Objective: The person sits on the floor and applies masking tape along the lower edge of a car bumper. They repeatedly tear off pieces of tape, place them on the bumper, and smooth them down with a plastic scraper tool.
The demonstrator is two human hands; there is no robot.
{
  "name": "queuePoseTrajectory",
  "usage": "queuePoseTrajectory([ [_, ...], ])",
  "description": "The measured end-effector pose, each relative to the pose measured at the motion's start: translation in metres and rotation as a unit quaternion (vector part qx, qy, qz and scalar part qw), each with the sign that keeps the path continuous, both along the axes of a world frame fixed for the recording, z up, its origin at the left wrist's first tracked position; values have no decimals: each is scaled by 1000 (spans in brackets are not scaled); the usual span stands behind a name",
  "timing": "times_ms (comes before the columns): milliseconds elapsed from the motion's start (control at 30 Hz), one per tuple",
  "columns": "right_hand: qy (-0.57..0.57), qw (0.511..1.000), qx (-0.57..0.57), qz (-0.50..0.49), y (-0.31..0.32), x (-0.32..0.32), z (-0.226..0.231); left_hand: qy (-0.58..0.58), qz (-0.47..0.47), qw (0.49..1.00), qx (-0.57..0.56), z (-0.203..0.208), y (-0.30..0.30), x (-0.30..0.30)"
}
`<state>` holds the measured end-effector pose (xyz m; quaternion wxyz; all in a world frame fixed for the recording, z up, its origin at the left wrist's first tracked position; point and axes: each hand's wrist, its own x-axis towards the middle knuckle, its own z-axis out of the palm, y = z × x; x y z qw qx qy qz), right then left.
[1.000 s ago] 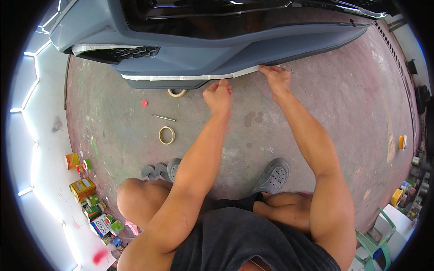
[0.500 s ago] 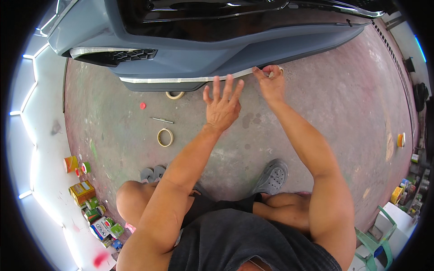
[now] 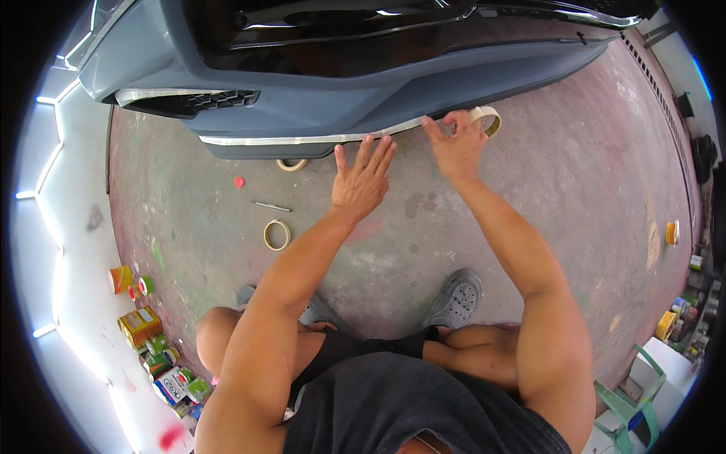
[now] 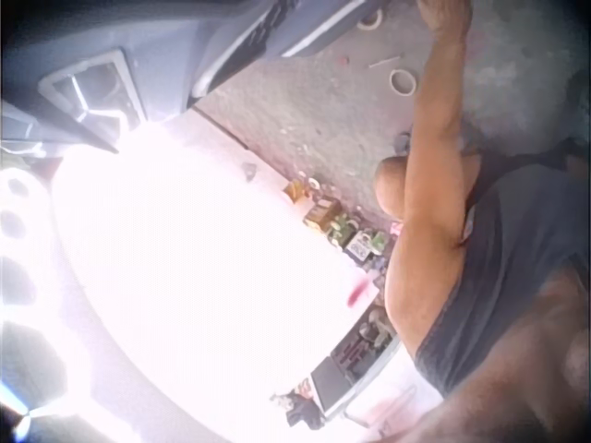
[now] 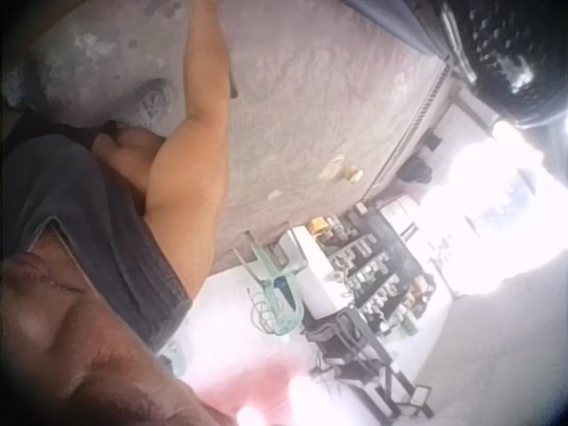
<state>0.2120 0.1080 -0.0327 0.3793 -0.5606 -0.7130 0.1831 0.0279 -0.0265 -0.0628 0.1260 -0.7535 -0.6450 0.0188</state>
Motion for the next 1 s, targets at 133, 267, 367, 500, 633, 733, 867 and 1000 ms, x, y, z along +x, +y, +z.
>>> queuePoseTrajectory([
  [133, -67, 996, 56, 27, -1, -10, 9, 16, -13, 999, 27, 8, 7, 2],
  [267, -96, 988, 115, 41, 16, 6, 3, 5, 20, 1000, -7, 13, 13, -3],
  [367, -135, 984, 115, 28, 33, 43, -7, -9, -2, 1000, -28, 16, 6, -5],
  [500, -119, 983, 119, 74, 34, 50, 3, 3, -62, 998, -10, 14, 9, -6],
  [633, -136, 971, 163, 108, 28, 26, 8, 45, -81, 996, 14, 22, 34, 12],
  [733, -160, 977, 101, 95, 28, 19, 12, 85, -61, 994, -3, 17, 32, 4],
  [867, -165, 983, 79, 21, 39, 48, 1, 89, -33, 995, -43, 12, 15, -7],
  [1000, -114, 991, 38, -56, 60, 106, -16, 50, 13, 997, -57, 6, 3, -9],
])
